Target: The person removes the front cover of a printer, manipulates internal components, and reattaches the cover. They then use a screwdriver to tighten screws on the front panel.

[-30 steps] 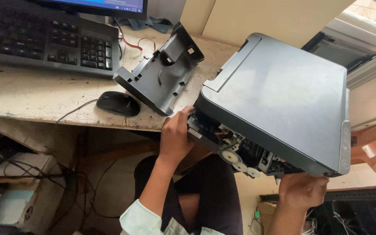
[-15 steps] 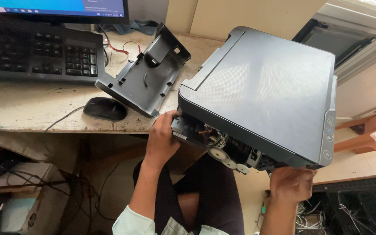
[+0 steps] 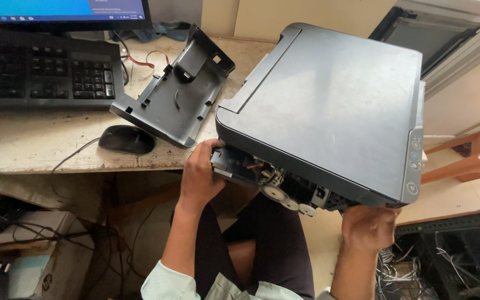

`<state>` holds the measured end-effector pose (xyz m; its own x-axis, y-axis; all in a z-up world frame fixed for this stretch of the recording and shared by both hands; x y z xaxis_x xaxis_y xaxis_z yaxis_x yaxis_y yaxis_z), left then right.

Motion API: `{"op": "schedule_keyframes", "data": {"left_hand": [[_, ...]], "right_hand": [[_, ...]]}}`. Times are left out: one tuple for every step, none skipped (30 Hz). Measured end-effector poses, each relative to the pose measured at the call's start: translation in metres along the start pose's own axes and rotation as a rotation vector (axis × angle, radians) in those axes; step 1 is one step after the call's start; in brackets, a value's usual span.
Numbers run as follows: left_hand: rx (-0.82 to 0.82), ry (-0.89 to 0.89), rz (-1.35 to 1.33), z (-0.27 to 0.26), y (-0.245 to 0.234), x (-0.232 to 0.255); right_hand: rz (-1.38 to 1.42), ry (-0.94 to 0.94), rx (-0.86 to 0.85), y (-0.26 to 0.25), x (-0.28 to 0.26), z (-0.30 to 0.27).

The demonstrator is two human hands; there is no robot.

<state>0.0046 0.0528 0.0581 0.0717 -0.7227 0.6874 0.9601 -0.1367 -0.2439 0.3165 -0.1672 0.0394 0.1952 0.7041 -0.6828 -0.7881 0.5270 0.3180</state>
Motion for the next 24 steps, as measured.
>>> {"op": "schedule_keyframes", "data": {"left_hand": [[0.028,-0.001,-0.013,-0.001,-0.002,0.0],[0.056,-0.003,-0.027,-0.002,-0.004,0.0],[0.068,-0.008,-0.028,-0.005,-0.005,0.001],[0.079,-0.011,-0.028,-0.007,-0.007,0.002],[0.089,-0.014,-0.028,-0.006,-0.007,0.001],[0.089,-0.02,-0.031,-0.008,-0.006,0.001],[0.09,-0.027,-0.034,-0.012,-0.007,0.001],[0.096,-0.032,-0.035,-0.013,-0.008,0.001],[0.08,-0.029,-0.056,-0.013,-0.009,0.002],[0.064,-0.021,-0.076,-0.012,-0.01,0.003],[0.048,-0.013,-0.095,-0.01,-0.011,0.004],[0.015,-0.004,-0.149,-0.006,-0.011,0.005],[-0.017,0.006,-0.203,-0.003,-0.011,0.007],[-0.05,0.013,-0.257,-0.001,-0.01,0.009],[-0.034,0.005,-0.227,0.002,-0.011,0.009],[-0.02,-0.01,-0.199,0.004,-0.01,0.007],[-0.006,-0.025,-0.17,0.006,-0.009,0.005],[0.004,-0.045,-0.167,0.011,-0.007,0.003],[0.014,-0.065,-0.164,0.014,-0.004,0.0],[0.023,-0.083,-0.16,0.016,-0.004,-0.002],[0.03,-0.071,-0.173,0.017,-0.004,-0.001],[0.037,-0.054,-0.187,0.018,-0.004,-0.001],[0.044,-0.037,-0.201,0.02,-0.004,0.0],[0.049,-0.012,-0.172,0.02,-0.004,0.002]], "right_hand": [[0.0,0.008,0.013,0.0,0.001,0.0],[-0.015,-0.004,-0.006,0.001,0.0,0.0],[-0.031,-0.017,-0.024,0.002,-0.001,0.001],[-0.045,-0.031,-0.039,0.004,-0.002,0.002],[-0.037,-0.023,-0.017,0.003,-0.001,0.003],[-0.032,-0.004,0.004,0.0,0.0,0.001],[-0.027,0.015,0.025,-0.002,0.0,-0.001],[-0.043,0.01,0.007,-0.002,0.0,-0.001],[-0.059,0.004,-0.011,-0.002,-0.001,-0.001],[-0.072,-0.004,-0.028,-0.001,-0.002,0.0],[-0.06,-0.004,-0.034,0.0,-0.001,-0.001],[-0.048,-0.01,-0.039,0.001,-0.001,0.0],[-0.037,-0.015,-0.043,0.003,-0.001,0.001],[-0.038,-0.009,-0.017,0.002,-0.001,0.002],[-0.039,-0.003,0.009,0.001,0.0,0.002],[-0.043,0.008,0.035,0.0,-0.001,0.001],[-0.056,0.0,0.018,0.002,-0.003,0.0],[-0.066,-0.014,-0.002,0.005,-0.004,0.001],[-0.077,-0.028,-0.022,0.009,-0.006,0.003],[-0.082,-0.032,-0.029,0.011,-0.006,0.003],[-0.088,-0.036,-0.035,0.012,-0.007,0.002],[-0.093,-0.045,-0.042,0.013,-0.007,0.003],[-0.081,-0.038,-0.042,0.012,-0.006,0.004],[-0.071,-0.032,-0.041,0.01,-0.005,0.004]]}}
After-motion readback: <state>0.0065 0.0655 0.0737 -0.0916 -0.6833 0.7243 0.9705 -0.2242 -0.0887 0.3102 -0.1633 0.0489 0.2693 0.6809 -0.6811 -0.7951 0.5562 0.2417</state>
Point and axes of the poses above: each hand's wrist, its own z-axis towards the middle knuckle, its own y-axis out of the palm, x = y × z, the point moved 7 cm from there along z, towards the middle knuckle, and after that the axes turned 9 degrees about -z, right-handed, at the moved point
